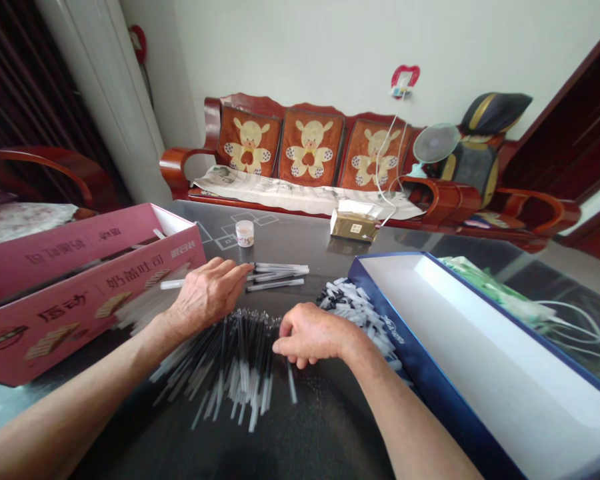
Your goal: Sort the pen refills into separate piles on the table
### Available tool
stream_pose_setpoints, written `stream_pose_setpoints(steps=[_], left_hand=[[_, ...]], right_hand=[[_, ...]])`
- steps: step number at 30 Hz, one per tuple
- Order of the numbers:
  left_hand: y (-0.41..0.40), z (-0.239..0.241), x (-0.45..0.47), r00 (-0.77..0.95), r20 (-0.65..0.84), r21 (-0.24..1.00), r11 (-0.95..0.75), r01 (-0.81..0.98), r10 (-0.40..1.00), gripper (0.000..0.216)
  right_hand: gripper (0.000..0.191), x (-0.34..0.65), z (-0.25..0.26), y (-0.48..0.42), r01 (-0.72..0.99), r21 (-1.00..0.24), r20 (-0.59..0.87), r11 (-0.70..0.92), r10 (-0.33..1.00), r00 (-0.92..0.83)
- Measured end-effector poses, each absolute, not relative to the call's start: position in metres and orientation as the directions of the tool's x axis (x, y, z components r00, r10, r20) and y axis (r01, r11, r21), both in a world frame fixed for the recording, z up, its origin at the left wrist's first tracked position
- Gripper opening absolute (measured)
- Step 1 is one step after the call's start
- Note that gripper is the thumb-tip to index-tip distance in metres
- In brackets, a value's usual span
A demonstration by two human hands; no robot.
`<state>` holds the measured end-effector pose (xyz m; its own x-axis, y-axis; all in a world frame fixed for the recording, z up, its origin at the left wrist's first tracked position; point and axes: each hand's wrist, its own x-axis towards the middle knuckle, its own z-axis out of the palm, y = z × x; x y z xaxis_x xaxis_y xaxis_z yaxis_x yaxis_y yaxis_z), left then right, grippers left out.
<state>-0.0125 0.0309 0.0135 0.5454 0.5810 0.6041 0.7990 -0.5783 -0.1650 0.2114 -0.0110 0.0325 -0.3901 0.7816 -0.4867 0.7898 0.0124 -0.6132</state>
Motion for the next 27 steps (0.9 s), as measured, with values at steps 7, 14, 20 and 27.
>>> stream_pose_setpoints(steps=[7, 14, 20, 27], left_hand=[[0.019, 0.02, 0.0, 0.617, 0.727, -0.07, -0.861, 0.505, 0.303, 0.024], [0.008, 0.012, 0.013, 0.592, 0.769, 0.129, -0.966, 0.223, 0.24, 0.029], [0.005, 0.001, 0.017, 0.537, 0.74, 0.291, -0.913, 0.287, 0.405, 0.021], [0.014, -0.005, 0.017, 0.418, 0.621, 0.305, -0.696, 0.651, 0.663, 0.023]], right_hand=[[0.021, 0.205, 0.023, 0.006, 0.357, -0.924, -0.217, -0.136, 0.956, -0.197], [0.024, 0.201, 0.006, 0.026, -0.474, -0.831, -0.296, -0.291, 0.953, -0.064], [0.01, 0.211, 0.006, 0.03, -0.583, -0.79, -0.271, -0.191, 0.961, 0.051], [0.022, 0.195, -0.002, 0.023, -0.429, -0.903, -0.047, 0.005, 0.993, 0.11]])
